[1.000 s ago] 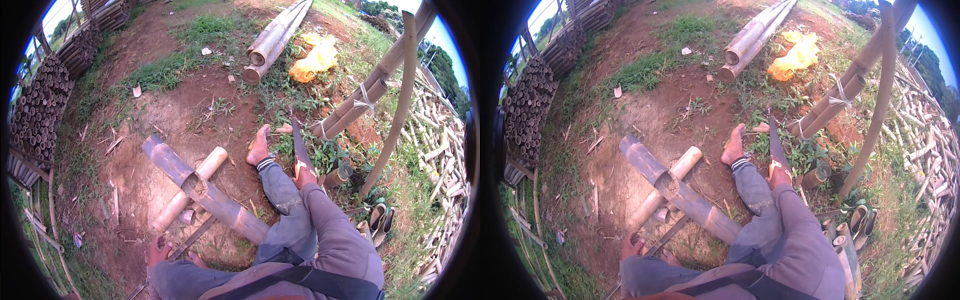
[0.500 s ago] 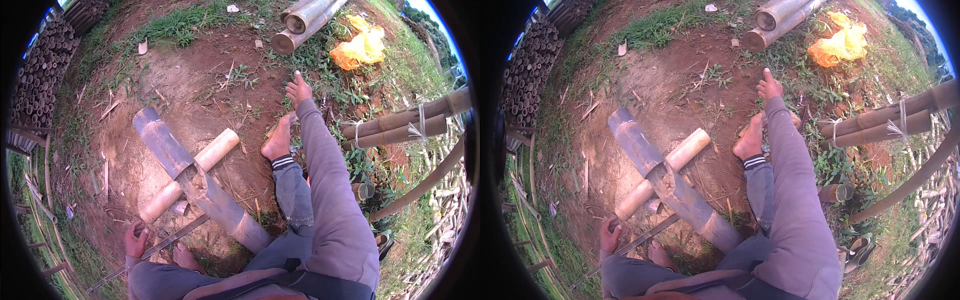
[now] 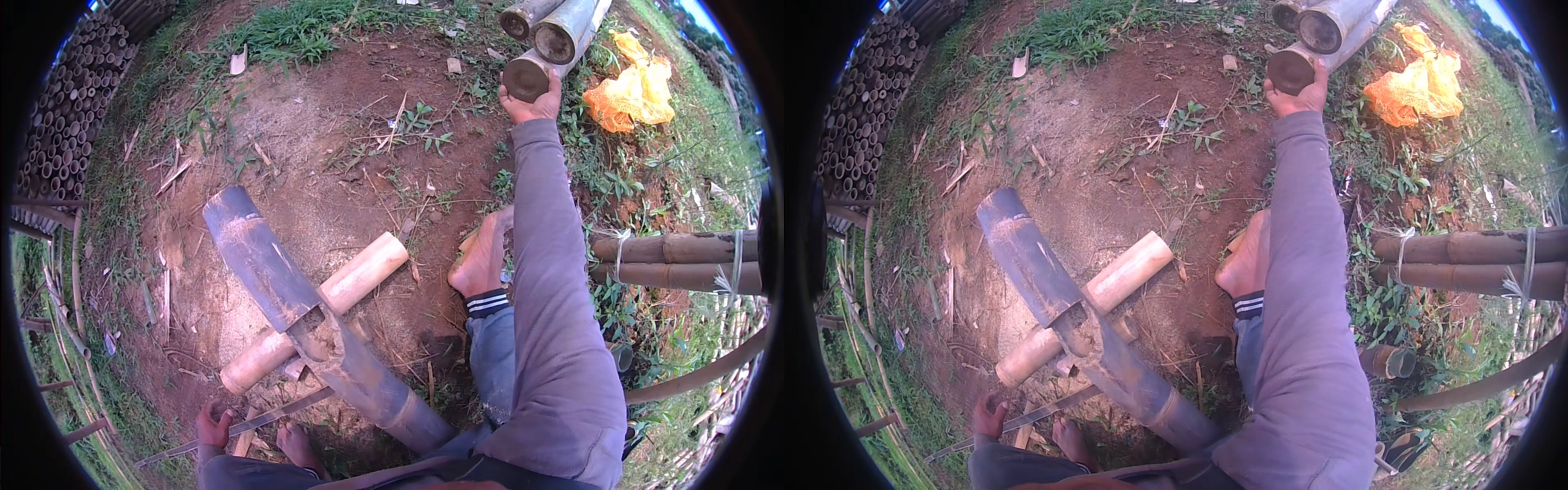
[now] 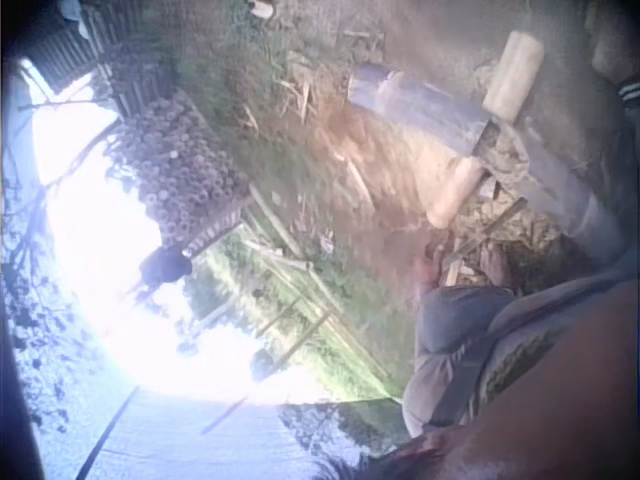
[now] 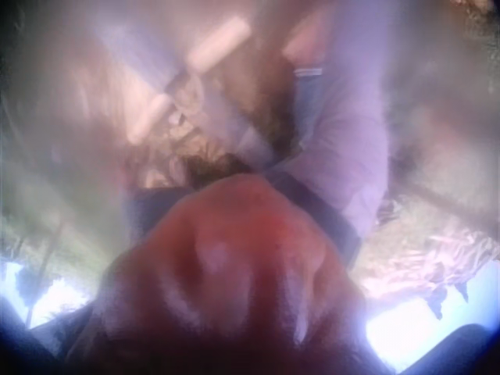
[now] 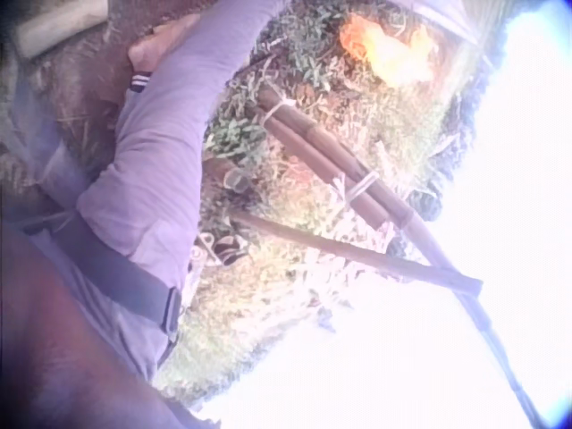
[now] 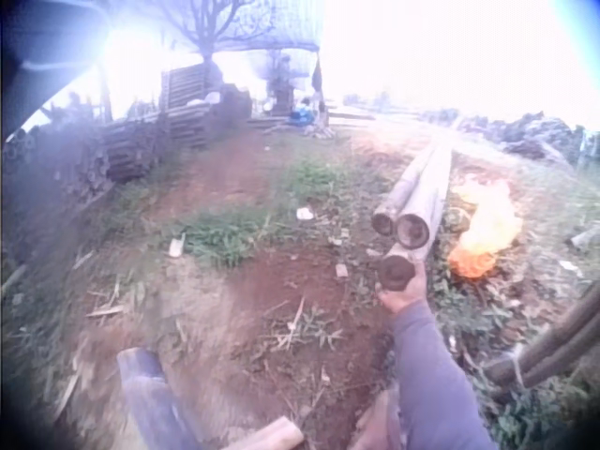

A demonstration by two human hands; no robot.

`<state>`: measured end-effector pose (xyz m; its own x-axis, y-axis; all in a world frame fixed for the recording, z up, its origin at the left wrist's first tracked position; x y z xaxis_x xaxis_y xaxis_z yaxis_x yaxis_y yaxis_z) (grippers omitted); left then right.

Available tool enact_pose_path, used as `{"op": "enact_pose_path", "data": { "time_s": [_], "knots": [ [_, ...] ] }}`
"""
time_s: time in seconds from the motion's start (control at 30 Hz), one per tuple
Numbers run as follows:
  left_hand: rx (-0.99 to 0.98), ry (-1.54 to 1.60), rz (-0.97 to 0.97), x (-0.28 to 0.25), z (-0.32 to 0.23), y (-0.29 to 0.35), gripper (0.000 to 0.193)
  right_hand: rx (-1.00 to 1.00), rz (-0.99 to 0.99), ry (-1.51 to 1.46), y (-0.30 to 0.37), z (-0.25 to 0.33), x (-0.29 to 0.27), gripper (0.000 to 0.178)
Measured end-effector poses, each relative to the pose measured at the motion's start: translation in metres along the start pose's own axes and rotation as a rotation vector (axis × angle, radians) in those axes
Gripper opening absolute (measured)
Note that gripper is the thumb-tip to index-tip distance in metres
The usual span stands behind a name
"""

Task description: The person sits on the ground and uses a hand saw to cut long bamboo poles into shorter sections. They position each pole on a wooden support, saw through it, and then move the cut pieces aside.

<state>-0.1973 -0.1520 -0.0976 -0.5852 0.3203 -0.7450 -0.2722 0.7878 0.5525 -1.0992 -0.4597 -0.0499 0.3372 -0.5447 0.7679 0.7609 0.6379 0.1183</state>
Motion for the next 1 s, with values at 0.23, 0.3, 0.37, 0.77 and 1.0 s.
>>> {"op": "enact_pose_path", "data": {
  "time_s": [0.23, 0.3, 0.37, 0.77, 1.0],
  "knots": [
    [0.053, 0.118, 0.058, 0.006, -0.009, -0.004, 0.045, 0.004, -0.068, 0.039, 0.079, 0.089, -0.058, 0.066],
    [0.098, 0.149, 0.045, 0.006, -0.012, -0.006, 0.045, 0.01, -0.066, 0.129, 0.111, 0.116, -0.072, 0.063],
    [0.135, 0.273, 0.042, 0.014, -0.006, -0.014, 0.045, -0.005, -0.093, 0.203, 0.15, 0.137, -0.078, 0.062],
    [0.937, -0.137, 0.45, -0.032, -0.326, 0.11, 0.072, 0.259, 0.082, -0.03, 0.507, 0.12, -0.072, 0.085],
    [0.345, 0.255, 1.402, 0.133, -0.388, 0.183, 0.086, 0.662, 0.274, -0.025, 0.648, 0.07, -0.041, 0.082]
  ]
}}
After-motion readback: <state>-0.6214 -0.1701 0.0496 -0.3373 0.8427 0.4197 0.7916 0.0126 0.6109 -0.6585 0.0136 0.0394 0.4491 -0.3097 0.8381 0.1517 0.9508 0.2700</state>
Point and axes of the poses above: each hand's wrist, its own y-axis away from the middle knuckle, its own x-axis out of the palm, z = x × y, the point moved 3 cm from there along -y, towards the middle knuckle, and after that the axes turned 10 degrees about -x, right-handed, at the moved point
